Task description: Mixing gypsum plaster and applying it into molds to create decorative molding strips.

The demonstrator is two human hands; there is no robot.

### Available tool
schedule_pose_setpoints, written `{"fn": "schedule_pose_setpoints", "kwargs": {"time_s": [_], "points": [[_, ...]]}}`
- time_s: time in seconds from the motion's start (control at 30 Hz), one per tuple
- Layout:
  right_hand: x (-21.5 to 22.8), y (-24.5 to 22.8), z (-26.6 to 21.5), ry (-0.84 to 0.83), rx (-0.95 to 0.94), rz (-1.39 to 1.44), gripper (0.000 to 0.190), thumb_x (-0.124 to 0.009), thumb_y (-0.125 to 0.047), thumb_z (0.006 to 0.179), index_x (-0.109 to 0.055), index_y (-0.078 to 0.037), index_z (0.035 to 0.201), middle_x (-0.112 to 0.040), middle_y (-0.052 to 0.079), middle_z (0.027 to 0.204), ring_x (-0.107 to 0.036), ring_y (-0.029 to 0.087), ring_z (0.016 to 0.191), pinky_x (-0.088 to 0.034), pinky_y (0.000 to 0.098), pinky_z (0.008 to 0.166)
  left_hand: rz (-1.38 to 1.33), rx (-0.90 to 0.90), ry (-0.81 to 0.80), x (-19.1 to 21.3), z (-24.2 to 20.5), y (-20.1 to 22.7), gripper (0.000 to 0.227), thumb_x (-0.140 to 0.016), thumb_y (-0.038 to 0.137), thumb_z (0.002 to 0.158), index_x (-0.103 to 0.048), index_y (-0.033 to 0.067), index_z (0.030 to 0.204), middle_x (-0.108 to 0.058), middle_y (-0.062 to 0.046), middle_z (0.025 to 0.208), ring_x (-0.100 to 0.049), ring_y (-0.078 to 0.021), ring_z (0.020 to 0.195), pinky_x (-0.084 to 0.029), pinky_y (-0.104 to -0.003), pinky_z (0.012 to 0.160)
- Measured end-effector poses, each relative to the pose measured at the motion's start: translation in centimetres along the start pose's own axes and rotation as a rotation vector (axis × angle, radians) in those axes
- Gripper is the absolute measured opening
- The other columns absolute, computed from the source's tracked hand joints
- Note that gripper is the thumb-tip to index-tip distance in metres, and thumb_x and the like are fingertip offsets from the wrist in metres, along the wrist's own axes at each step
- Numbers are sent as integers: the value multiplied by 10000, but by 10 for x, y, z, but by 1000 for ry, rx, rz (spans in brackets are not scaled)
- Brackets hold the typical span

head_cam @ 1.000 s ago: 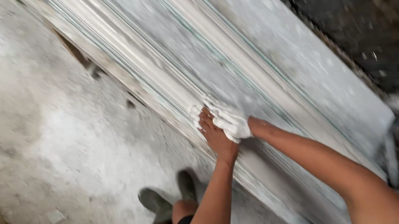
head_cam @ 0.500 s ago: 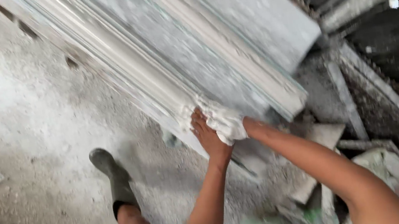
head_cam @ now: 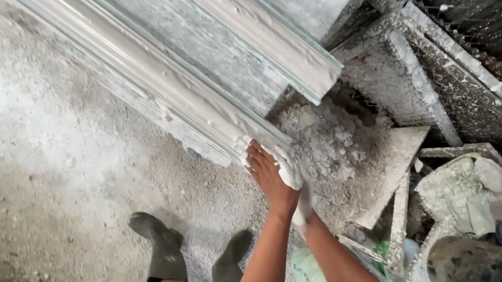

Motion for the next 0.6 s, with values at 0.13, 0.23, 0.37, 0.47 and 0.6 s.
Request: {"fn": "schedule_pose_setpoints", "kwargs": {"time_s": [0.13, 0.23, 0.37, 0.47, 0.6], "points": [[-32, 35, -10, -167, -257, 780, 658, -284, -389, 1103, -253, 10, 1625, -363, 134, 1622, -317, 262, 1477, -192, 414, 1266, 266, -2, 31, -63, -50, -11, 922, -637, 319, 968, -97, -30, 1630, -87, -243, 1727, -90, -504, 1548, -81, -579, 1253], [-32, -19, -44, -29, -301, 431, 703, -308, -424, 1081, -180, -15, 1638, -283, 149, 1642, -240, 257, 1531, -149, 426, 1260, -7, -4, -168, -55, -97, 17, 969, -600, 229, 962, -76, -87, 1713, -97, -295, 1776, -137, -515, 1610, -158, -569, 1304], [8, -20, -51, 74, -376, 507, 720, -354, -524, 1051, -236, -22, 1554, -290, 125, 1589, -274, 256, 1440, -207, 419, 1162, -267, -96, -473, -24, -127, 63, 1106, -720, 281, 791, -47, -111, 1576, -125, -328, 1625, -135, -538, 1500, -149, -628, 1202], [27, -37, -16, 126, -360, 436, 480, -424, -456, 1100, -386, -35, 1328, -426, 103, 1298, -413, 213, 1151, -355, 366, 961, -628, -312, -655, -50, -146, 51, 998, -753, 263, 810, -205, -32, 1591, -254, -334, 1608, -193, -525, 1512, -207, -573, 1229], [36, -40, 47, 199, -336, 369, 347, -518, -366, 1165, -587, -56, 1027, -607, 72, 910, -598, 154, 766, -552, 293, 694, -996, -20, -1102, 47, -71, 22, 606, -564, 351, 921, -541, 88, 1466, -626, -245, 1396, -597, -357, 1268, -511, -409, 1096]]}}
Point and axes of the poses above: each hand's wrist, its own z-axis towards the middle knuckle, its own x-axis out of the back of the hand, y = z × x, the point moved 8 cm from there along z, towards the middle knuckle
